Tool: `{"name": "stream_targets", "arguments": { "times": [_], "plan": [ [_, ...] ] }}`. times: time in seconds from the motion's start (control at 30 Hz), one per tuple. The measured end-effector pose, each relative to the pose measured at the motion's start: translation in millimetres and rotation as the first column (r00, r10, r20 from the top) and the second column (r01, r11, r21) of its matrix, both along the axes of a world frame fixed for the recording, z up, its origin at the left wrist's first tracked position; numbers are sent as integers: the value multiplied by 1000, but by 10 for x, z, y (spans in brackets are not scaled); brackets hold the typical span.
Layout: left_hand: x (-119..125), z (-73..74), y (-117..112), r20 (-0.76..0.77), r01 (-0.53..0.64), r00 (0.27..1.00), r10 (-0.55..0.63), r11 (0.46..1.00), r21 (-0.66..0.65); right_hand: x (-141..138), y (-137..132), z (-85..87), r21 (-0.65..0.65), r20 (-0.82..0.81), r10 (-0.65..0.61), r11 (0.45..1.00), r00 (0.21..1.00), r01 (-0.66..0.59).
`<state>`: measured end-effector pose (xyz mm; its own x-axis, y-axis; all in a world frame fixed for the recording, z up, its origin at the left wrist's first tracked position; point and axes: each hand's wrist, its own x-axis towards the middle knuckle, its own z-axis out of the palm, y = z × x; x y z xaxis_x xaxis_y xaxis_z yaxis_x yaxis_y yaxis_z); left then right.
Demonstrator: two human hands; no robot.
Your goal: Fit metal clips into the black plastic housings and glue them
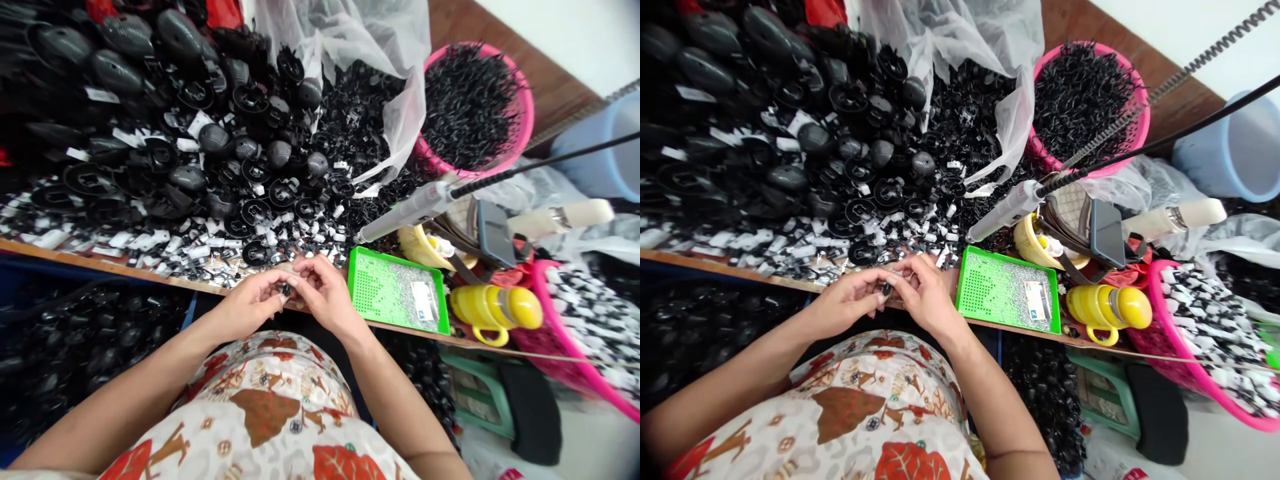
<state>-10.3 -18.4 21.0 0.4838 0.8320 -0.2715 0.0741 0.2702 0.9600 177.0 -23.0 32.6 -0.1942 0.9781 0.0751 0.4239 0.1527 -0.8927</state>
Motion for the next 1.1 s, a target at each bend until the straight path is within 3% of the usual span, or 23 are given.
{"name": "stream_targets", "arguments": {
  "times": [0.17,0.3,0.4,0.6,0.7,0.93,1.1],
  "plan": [
    [35,-76,-27,4,-109,994,109,994,33,-39,-55,37,208,10,-43,977,999,40],
    [21,-168,-63,-21,-179,983,182,978,103,-107,-71,4,210,27,-55,977,998,48],
    [-7,-161,-79,-161,-219,951,265,941,258,-109,-103,-32,163,118,-97,984,988,77],
    [28,-47,-115,-378,-65,859,345,806,588,-70,-158,-54,50,152,-105,994,983,99],
    [58,-22,-140,-393,-16,845,362,752,659,-61,-164,-64,33,90,-141,990,986,138],
    [31,-73,-162,-238,-174,924,300,883,436,-121,-224,-105,25,-77,-217,975,973,219],
    [-18,-115,-139,-137,-129,977,162,966,224,9,-209,-62,129,-79,-46,990,996,56]
  ]
}}
